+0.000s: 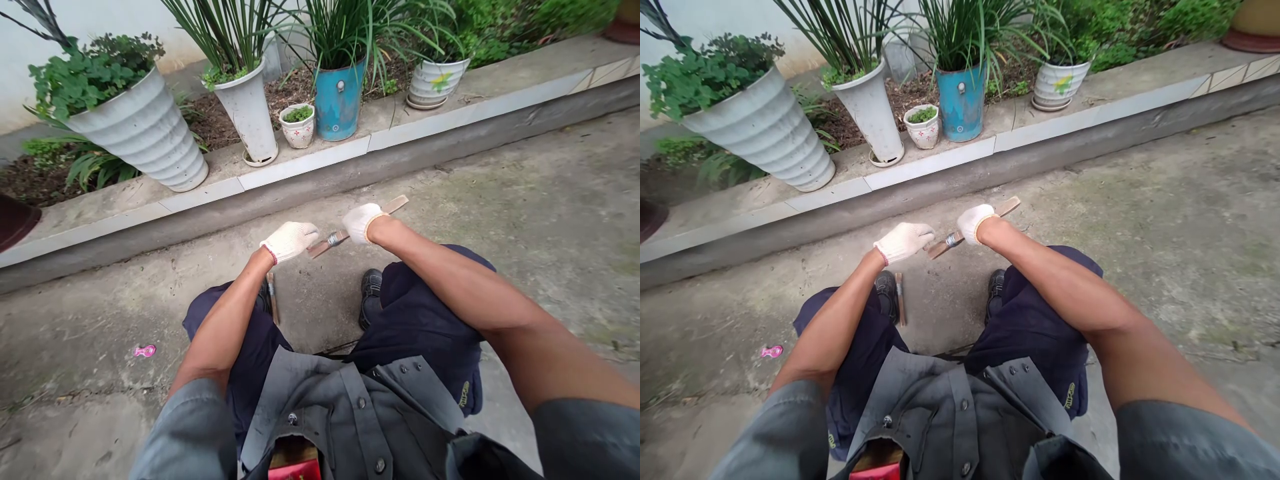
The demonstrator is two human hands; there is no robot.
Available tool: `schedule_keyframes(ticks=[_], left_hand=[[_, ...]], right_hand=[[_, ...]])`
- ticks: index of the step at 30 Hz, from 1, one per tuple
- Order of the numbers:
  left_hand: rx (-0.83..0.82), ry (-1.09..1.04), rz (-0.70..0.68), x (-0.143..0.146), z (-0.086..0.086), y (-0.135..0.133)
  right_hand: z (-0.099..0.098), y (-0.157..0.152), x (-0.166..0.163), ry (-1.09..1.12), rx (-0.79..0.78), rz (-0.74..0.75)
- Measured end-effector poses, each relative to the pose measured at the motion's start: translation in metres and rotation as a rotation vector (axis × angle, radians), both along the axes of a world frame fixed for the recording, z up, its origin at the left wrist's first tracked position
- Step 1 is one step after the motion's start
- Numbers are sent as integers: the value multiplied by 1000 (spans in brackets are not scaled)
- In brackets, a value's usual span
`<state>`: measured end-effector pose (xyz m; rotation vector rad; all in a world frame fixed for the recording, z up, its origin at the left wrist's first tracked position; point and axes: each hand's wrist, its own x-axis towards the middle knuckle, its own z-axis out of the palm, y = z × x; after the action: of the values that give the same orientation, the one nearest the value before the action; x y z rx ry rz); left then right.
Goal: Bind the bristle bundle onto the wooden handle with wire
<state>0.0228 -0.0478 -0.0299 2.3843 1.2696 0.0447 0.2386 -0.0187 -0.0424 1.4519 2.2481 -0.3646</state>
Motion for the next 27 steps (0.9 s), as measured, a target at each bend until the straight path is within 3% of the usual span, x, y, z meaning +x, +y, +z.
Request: schedule_keyframes(ticks=[6,10,15,18,20,24,27], left_hand=[[-28,-18,63,-4,6,1],[-44,-90,102,-7,5,2],[-99,-268,47,-10,3,5],[-223,-357,139,-7,4,2],[-235,-341,198,-3,5,-1],[-204,-262,204,4,4,-5],[-189,-175,191,6,2,-5]], right_hand=[[16,-11,9,66,-185,176],[27,-6,25,179,-236,175],[35,-1,42,371,-229,123],[38,1,39,498,-145,23],[39,6,33,531,1,-98],[32,21,25,315,317,-272],[21,25,23,119,298,-239]])
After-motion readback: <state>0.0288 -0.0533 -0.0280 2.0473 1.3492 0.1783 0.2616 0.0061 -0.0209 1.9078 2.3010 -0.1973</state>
